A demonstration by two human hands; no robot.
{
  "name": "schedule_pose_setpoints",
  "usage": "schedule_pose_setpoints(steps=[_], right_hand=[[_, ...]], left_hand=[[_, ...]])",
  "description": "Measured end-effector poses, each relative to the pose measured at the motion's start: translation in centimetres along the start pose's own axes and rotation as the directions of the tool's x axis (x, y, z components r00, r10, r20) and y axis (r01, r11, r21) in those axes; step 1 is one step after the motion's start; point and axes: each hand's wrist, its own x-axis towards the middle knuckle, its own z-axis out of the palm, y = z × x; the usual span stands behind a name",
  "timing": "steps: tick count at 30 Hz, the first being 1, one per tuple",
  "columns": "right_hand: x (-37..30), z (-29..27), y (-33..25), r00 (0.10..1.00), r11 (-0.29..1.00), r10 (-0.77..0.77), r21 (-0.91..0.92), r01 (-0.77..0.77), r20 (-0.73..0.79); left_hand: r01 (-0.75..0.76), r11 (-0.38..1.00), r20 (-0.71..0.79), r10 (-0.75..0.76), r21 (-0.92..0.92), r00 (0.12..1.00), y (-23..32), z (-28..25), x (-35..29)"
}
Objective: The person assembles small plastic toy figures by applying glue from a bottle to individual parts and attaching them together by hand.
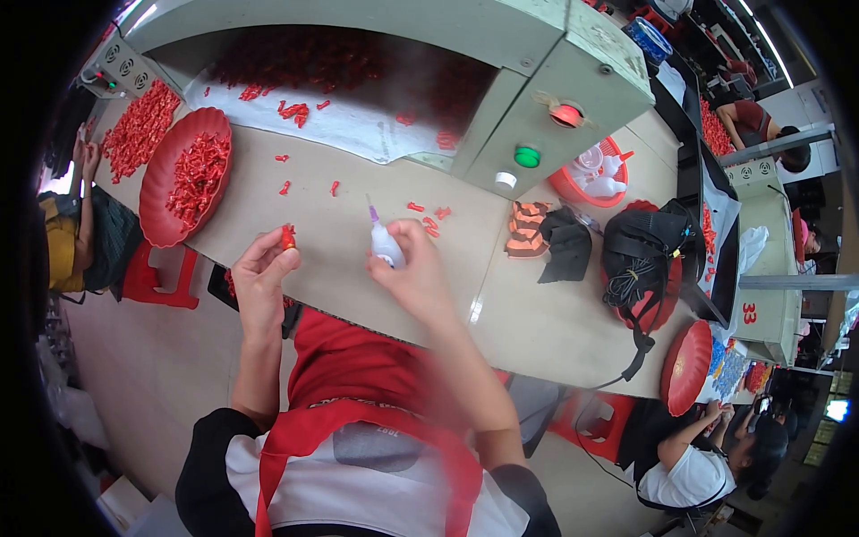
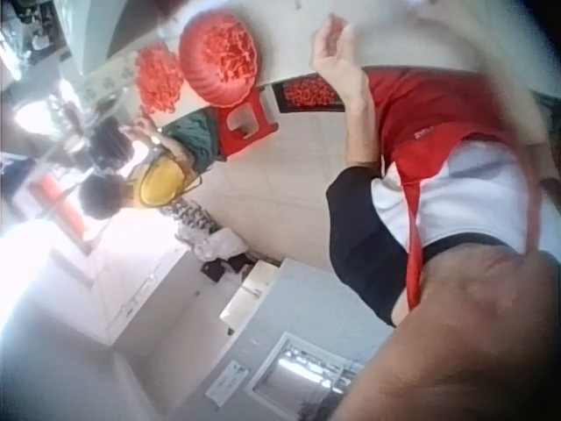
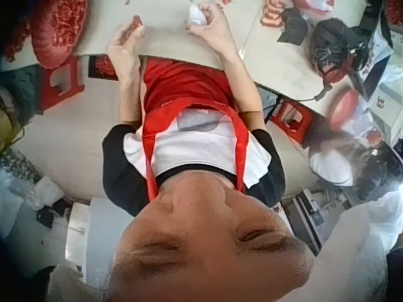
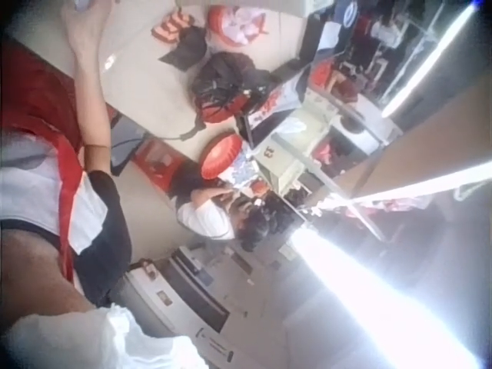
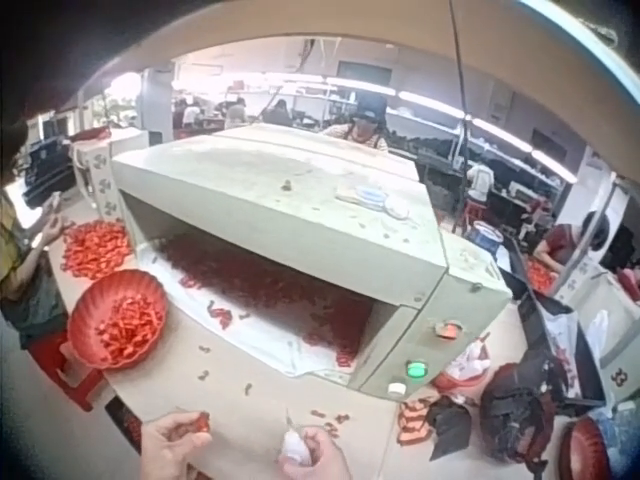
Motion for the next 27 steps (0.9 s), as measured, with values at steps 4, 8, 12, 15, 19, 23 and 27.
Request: schedule_pose_setpoints(steps=[4,8,12,15,19,23,27], right_hand=[[5.4,3.8,1.1,0.999,0.901,-0.011,-0.433,0.031,0.049],[8.7,6.5,2.1,0.967,0.397,-0.251,-0.906,0.148,0.048],[9.2,6.7,2.6,0.943,0.348,-0.324,-0.916,0.198,0.081],[7.4,5.3,0.5,0.947,0.450,-0.294,-0.856,0.254,0.127],[1.2,2.6,-2.9,0.993,0.865,-0.053,-0.492,0.100,0.107],[-2.3,0.6,-3.3,0.988,0.965,-0.081,-0.238,0.111,0.132],[-3.8,-0.9,-3.6,0.974,0.952,-0.202,-0.213,0.219,0.099]], left_hand=[[-0.006,1.000,-0.058,0.005,-0.019,0.998,0.1,-1.3,0.0],[-0.017,0.998,-0.057,0.014,-0.059,0.998,0.4,-1.5,-0.1],[-0.028,0.998,-0.057,0.024,-0.065,0.998,0.6,-1.4,-0.2],[-0.020,0.999,-0.026,0.019,-0.040,0.999,0.9,-1.0,-0.1],[-0.030,0.999,0.089,0.032,-0.022,0.995,0.6,0.9,-0.4],[-0.106,0.989,0.208,0.084,0.100,0.975,0.0,3.3,-1.0],[-0.117,0.988,0.263,0.089,0.096,0.961,0.0,5.9,-1.9]])
